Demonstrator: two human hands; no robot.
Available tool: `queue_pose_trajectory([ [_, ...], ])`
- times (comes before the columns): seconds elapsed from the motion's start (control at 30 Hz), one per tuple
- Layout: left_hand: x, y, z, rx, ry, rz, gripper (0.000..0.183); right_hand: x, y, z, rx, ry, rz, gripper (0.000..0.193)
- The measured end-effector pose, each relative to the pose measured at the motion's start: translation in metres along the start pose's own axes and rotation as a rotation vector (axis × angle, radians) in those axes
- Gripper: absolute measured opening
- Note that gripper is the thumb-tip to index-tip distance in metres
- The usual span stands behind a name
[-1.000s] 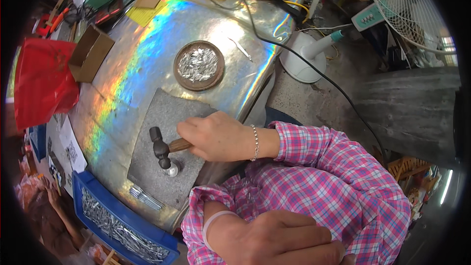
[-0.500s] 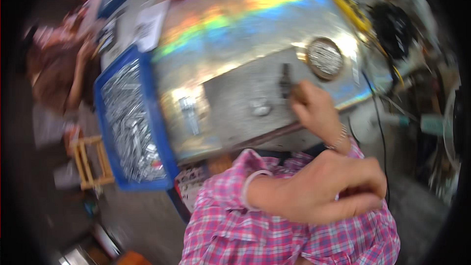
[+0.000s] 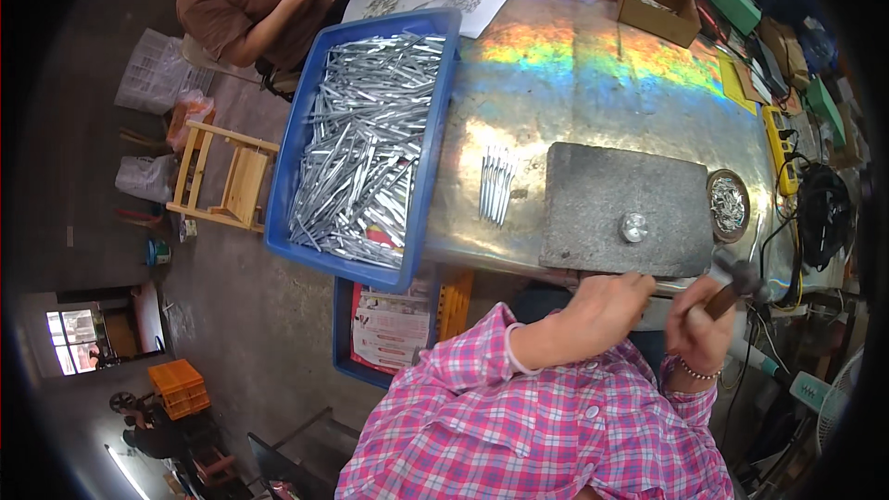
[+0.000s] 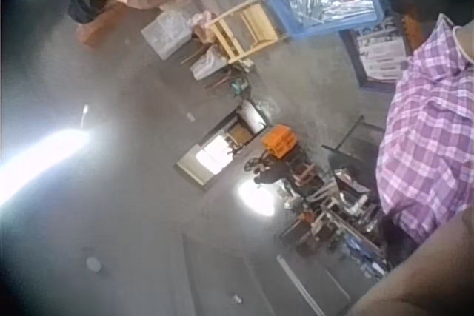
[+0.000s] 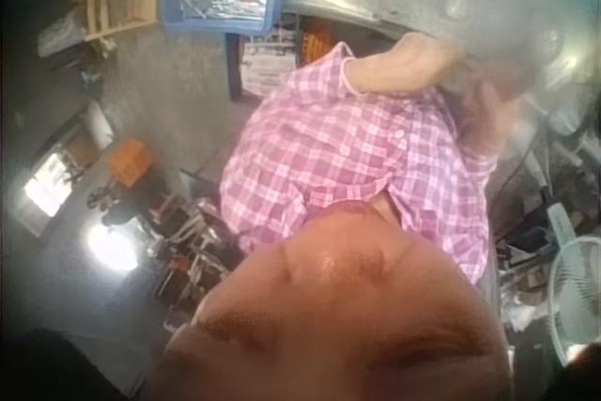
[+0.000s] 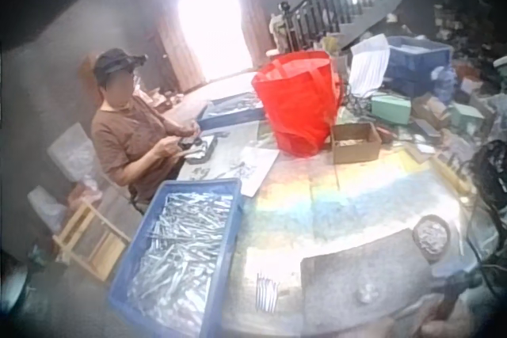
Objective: The person measures metal pieces with a caliper tool, hammers them against a small anvil using a hammer, and fits small metal fasteners onto the pieces by hand.
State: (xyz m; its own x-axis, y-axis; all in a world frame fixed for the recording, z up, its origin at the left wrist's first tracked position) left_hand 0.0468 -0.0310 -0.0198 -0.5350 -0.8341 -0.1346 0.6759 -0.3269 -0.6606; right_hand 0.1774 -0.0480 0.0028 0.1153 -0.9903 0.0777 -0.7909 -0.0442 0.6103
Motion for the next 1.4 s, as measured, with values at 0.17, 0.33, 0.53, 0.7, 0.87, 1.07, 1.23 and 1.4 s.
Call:
queue_pose_trajectory([
  [0.17, 0.008, 0.014, -0.004, 0.211, -0.107, -0.239, 0.021, -0.003, 0.017, 0.032, 0.34, 0.178, -0.04, 0.02],
  [0.33, 0.044, -0.065, 0.004, 0.283, 0.146, -0.104, 0.019, -0.019, -0.016, -0.006, 0.516, -0.074, 0.261, 0.013],
  [0.53, 0.124, -0.206, -0.107, -0.046, -0.514, 0.459, 0.017, -0.025, -0.063, -0.012, 0.578, -0.159, 0.398, 0.013],
  [0.7, 0.149, -0.255, -0.172, -0.458, -0.67, 0.508, 0.021, -0.034, -0.078, 0.004, 0.529, -0.122, 0.395, 0.012],
  [0.87, 0.146, -0.248, -0.199, -0.783, -0.693, 0.337, 0.021, -0.035, -0.08, 0.008, 0.614, -0.146, 0.321, 0.011],
  [1.07, 0.138, -0.238, -0.209, -0.962, -0.672, 0.212, 0.013, -0.038, -0.072, 0.006, 0.661, -0.109, 0.329, 0.009],
  [1.23, 0.135, -0.231, -0.211, -1.038, -0.665, 0.109, 0.009, -0.037, -0.072, 0.006, 0.655, -0.098, 0.316, 0.008],
  [1.4, 0.136, -0.233, -0.191, -1.033, -0.627, 0.147, 0.01, -0.037, -0.067, 0.005, 0.635, -0.052, 0.326, 0.01],
])
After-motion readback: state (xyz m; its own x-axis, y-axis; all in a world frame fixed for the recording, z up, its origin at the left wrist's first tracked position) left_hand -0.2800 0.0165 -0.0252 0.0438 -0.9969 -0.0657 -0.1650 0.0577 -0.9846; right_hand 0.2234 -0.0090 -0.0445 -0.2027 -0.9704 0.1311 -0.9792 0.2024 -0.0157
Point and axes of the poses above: each hand's wrist, its own x-axis away from the middle knuckle, its own y-axis out of the palm, z = x × y, the point moved 7 cm from there along -x, towards the middle knuckle, and after that the axes turned 10 degrees about -x, right-handed, at the moved point
